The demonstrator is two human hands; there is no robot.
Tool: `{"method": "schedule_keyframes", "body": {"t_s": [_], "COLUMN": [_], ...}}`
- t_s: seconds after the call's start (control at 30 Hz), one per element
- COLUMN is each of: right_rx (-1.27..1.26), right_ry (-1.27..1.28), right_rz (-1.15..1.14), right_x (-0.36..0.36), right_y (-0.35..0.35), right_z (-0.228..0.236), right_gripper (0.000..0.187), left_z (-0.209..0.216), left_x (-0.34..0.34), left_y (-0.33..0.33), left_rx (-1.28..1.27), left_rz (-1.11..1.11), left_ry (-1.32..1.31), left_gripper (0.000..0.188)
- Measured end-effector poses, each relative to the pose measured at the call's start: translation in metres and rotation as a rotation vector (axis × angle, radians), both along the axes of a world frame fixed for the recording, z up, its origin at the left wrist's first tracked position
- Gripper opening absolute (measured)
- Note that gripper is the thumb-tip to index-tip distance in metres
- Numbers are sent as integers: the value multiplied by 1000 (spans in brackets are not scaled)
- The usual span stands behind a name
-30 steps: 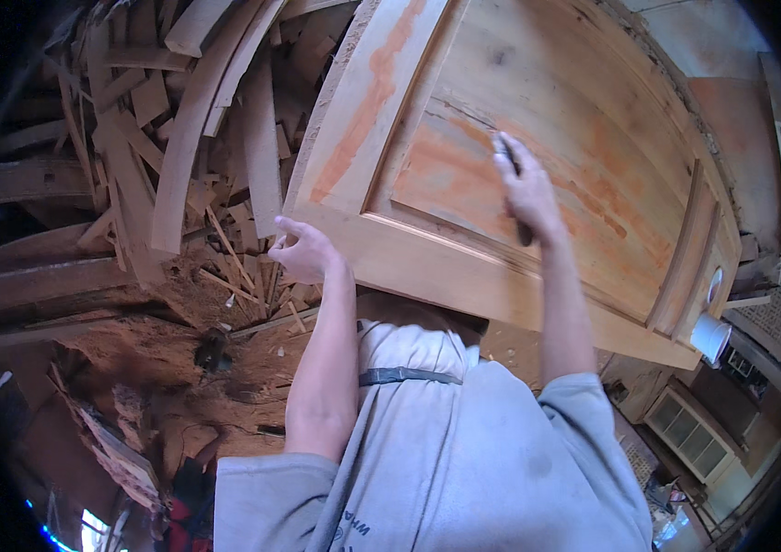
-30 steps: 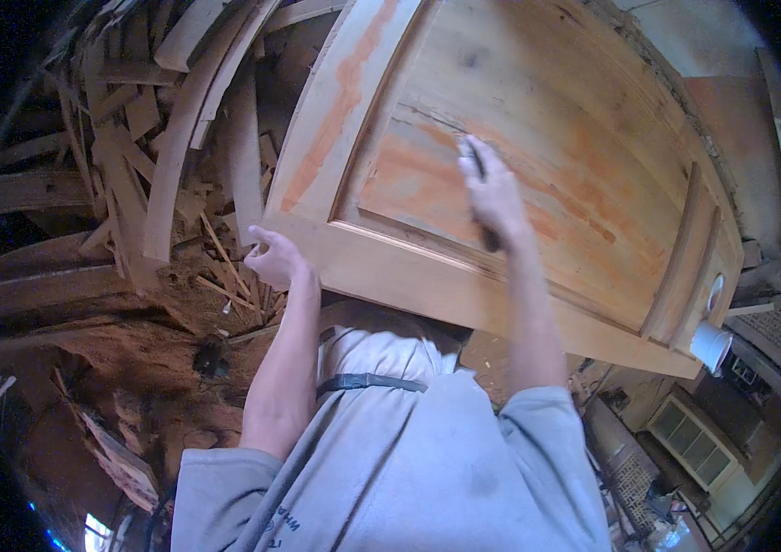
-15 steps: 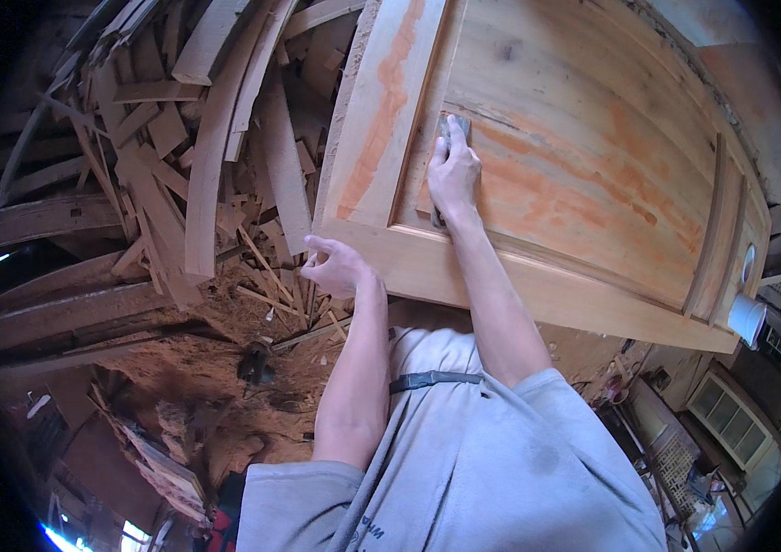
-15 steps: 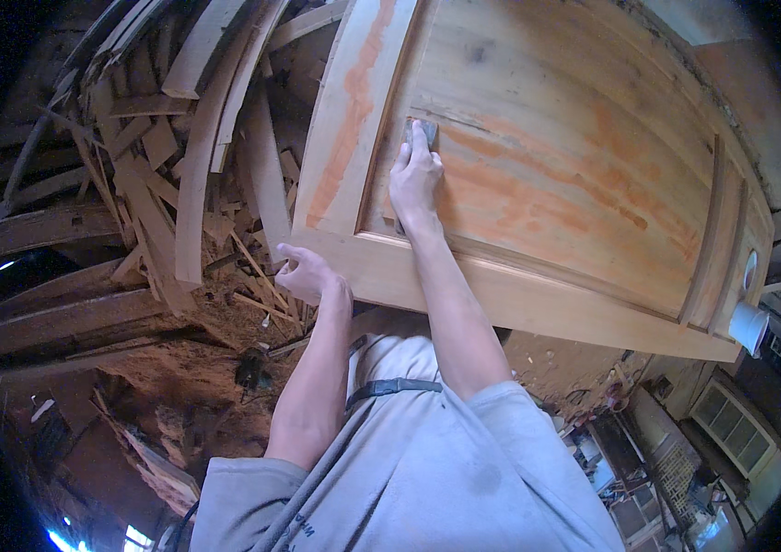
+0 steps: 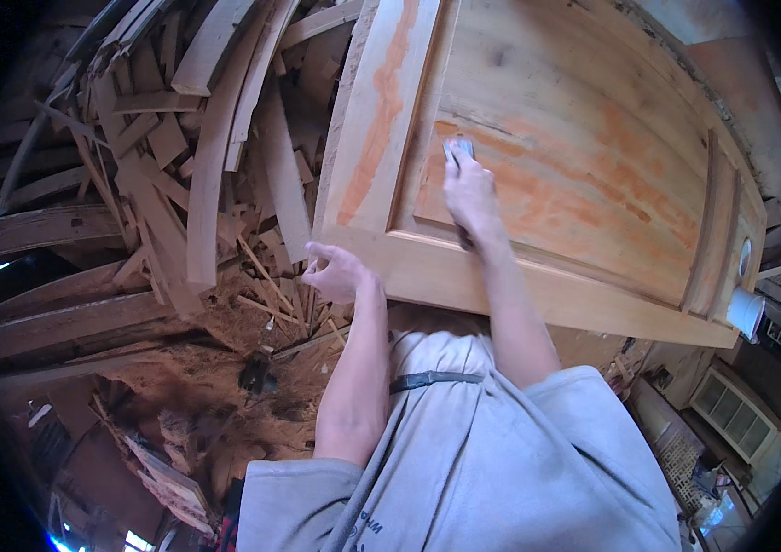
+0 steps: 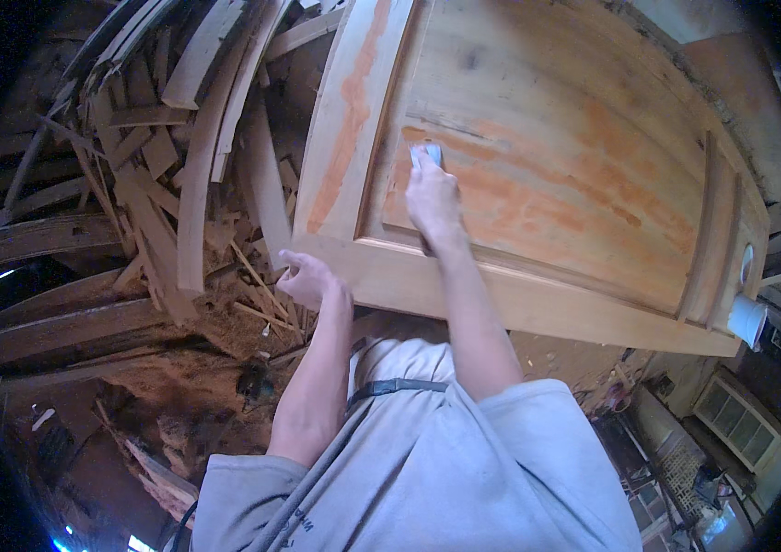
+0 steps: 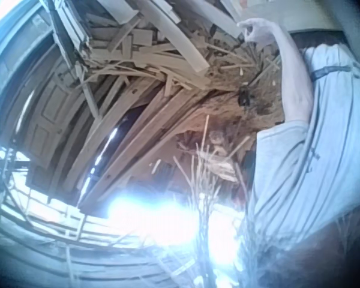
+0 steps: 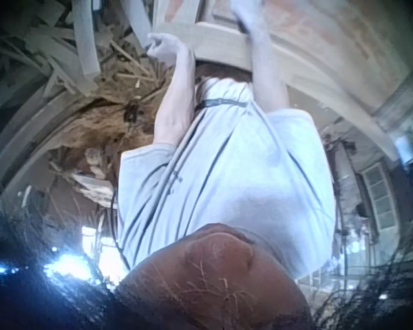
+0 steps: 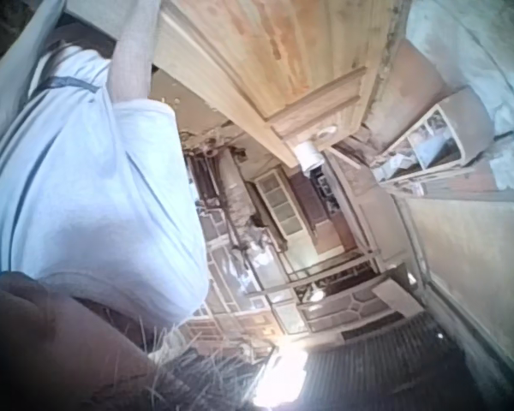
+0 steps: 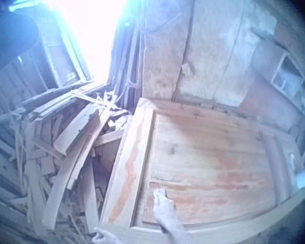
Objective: The person applies wood putty to cracks and joints in a wooden door using a scraper. They scoop putty from a bucket and smooth it across different sections of the door surface.
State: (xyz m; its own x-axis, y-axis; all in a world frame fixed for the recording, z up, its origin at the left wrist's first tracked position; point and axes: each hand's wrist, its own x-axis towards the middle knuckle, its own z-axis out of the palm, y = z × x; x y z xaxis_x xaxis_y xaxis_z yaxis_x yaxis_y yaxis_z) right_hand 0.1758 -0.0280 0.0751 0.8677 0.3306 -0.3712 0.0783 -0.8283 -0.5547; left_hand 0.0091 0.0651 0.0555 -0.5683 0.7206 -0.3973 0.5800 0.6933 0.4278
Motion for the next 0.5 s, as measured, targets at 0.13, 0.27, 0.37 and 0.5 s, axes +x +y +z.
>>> {"method": "schedule_keyframes", "body": {"t_s": [0.13, 0.27, 0.37, 0.5], "right_rx": [50, -37, -142, -202], "right_ry": [39, 47, 15, -37], "right_rz": [79, 469, 613, 646], "right_x": [36, 79, 102, 101], "right_y": [-27, -8, 3, 19], "right_z": [38, 37, 33, 26], "right_gripper": [42, 36, 38, 34], "left_z": [-23, -28, -24, -12], "left_x": [-9, -11, -9, -4], "left_y": [0, 1, 2, 1], "left_rx": [105, 149, 96, 55], "left_rz": [1, -4, -9, 4], "left_ry": [71, 64, 46, 21], "left_gripper": [59, 59, 60, 63]}}
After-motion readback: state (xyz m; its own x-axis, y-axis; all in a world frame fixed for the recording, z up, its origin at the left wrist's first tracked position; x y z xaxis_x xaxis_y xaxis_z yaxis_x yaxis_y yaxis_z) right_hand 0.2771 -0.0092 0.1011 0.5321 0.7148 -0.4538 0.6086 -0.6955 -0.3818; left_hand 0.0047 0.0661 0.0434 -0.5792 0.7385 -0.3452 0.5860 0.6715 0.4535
